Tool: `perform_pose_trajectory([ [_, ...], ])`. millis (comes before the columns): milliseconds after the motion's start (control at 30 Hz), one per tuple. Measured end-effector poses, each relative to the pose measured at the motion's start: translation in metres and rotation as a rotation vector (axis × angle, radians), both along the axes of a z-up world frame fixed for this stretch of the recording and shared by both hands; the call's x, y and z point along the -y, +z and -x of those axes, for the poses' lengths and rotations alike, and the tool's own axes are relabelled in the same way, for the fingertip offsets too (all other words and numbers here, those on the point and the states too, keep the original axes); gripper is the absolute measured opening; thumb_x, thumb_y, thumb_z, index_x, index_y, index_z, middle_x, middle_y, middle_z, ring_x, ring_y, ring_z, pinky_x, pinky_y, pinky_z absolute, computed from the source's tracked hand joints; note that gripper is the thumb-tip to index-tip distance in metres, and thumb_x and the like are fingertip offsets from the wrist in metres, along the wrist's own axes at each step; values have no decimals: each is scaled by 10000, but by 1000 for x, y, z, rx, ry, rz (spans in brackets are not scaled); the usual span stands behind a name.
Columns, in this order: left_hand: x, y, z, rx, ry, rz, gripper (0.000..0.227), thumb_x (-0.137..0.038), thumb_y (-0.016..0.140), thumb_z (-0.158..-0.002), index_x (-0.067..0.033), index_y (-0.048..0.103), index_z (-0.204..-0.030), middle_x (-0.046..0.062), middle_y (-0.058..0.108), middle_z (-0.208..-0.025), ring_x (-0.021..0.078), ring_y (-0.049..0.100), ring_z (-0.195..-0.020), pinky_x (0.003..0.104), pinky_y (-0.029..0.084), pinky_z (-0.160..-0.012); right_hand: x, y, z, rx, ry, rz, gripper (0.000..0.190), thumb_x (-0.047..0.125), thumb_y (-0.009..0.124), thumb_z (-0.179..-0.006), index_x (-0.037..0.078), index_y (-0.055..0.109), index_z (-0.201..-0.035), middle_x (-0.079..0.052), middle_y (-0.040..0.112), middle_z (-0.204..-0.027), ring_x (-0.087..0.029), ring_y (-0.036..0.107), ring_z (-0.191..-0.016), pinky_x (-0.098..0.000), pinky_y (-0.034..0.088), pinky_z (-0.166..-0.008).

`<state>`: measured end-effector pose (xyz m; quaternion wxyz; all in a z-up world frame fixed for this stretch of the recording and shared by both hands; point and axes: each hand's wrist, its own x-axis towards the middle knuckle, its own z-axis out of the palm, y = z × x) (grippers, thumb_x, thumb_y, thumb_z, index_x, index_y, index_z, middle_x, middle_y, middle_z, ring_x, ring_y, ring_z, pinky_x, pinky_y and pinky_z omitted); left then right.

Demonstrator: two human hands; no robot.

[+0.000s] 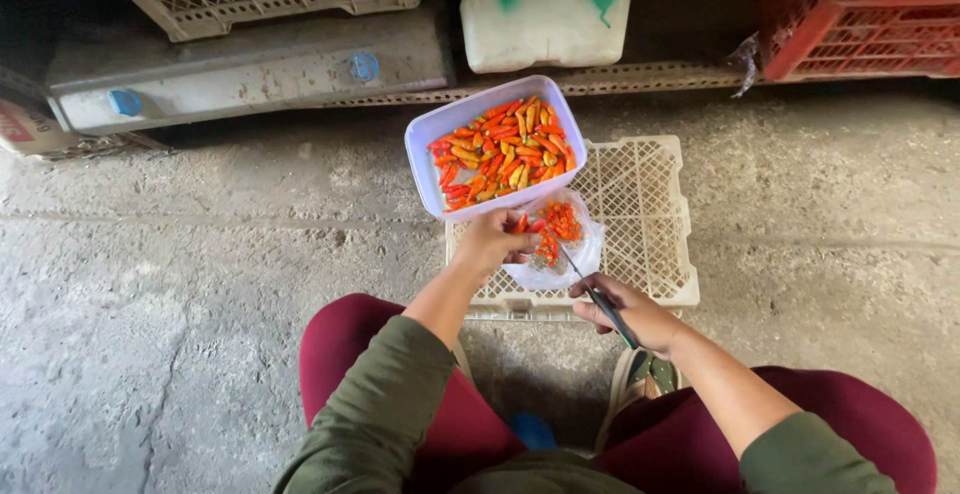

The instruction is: The person sits on the floor and uses scissors to cut red chilies from a plastic container into small pieces, placing them into a plastic bag. The person handles the chilies one at a time, cutting them repeatedly throughout the clip.

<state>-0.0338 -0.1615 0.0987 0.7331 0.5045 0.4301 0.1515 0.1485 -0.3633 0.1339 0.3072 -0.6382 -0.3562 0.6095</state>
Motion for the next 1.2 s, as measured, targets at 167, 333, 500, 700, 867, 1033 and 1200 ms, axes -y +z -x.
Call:
perform_pose_trajectory([
  [167,37,2,3,-31,40,71,259,-78,786,-852,29,665,-1054,88,718,-874,155,650,-682,273,557,-603,6,1,1,41,62,64,509,511,711,-829,161,665,-1196,14,639,-856,-96,578,-712,-273,515,-612],
  [333,45,-3,-2,59,104,183,218,-57,741,-876,24,651,-1058,86,714,-934,149,700,-781,274,600,-679,4,0,1,-76,-51,104,517,518,719,-834,105,669,-1141,17,529,-724,-92,518,-605,-246,445,-515],
  [500,43,-19,-3,141,143,309,191,-41,695,-899,30,635,-1065,103,698,-954,174,703,-817,291,609,-728,1,-4,2,-130,-108,128,514,523,721,-849,80,669,-1105,30,494,-707,-78,481,-575,-230,403,-483],
  [700,39,-45,-11,149,205,374,207,-6,684,-886,-7,642,-1088,82,688,-951,171,688,-812,299,601,-744,-9,-7,5,-96,-151,200,500,514,707,-855,104,670,-1140,32,496,-701,-67,472,-559,-221,402,-482],
  [867,36,-61,-15,221,236,435,197,32,677,-883,19,640,-1077,114,706,-972,197,704,-819,312,625,-780,-14,-11,6,-129,-190,262,495,488,719,-843,118,656,-1165,28,478,-694,-72,439,-542,-227,369,-465],
  [1033,35,-69,-19,222,282,452,193,23,667,-873,-4,634,-1062,106,704,-949,201,695,-791,323,616,-758,-17,-22,3,-135,-140,221,524,509,686,-873,70,656,-1158,19,487,-723,-83,471,-578,-235,394,-490],
  [1200,34,-67,-20,201,285,461,171,12,681,-865,-12,626,-1025,98,700,-934,199,694,-778,329,620,-739,-17,-29,-1,-222,-137,231,530,522,666,-879,79,649,-1168,12,469,-751,-99,478,-616,-248,407,-528],
])
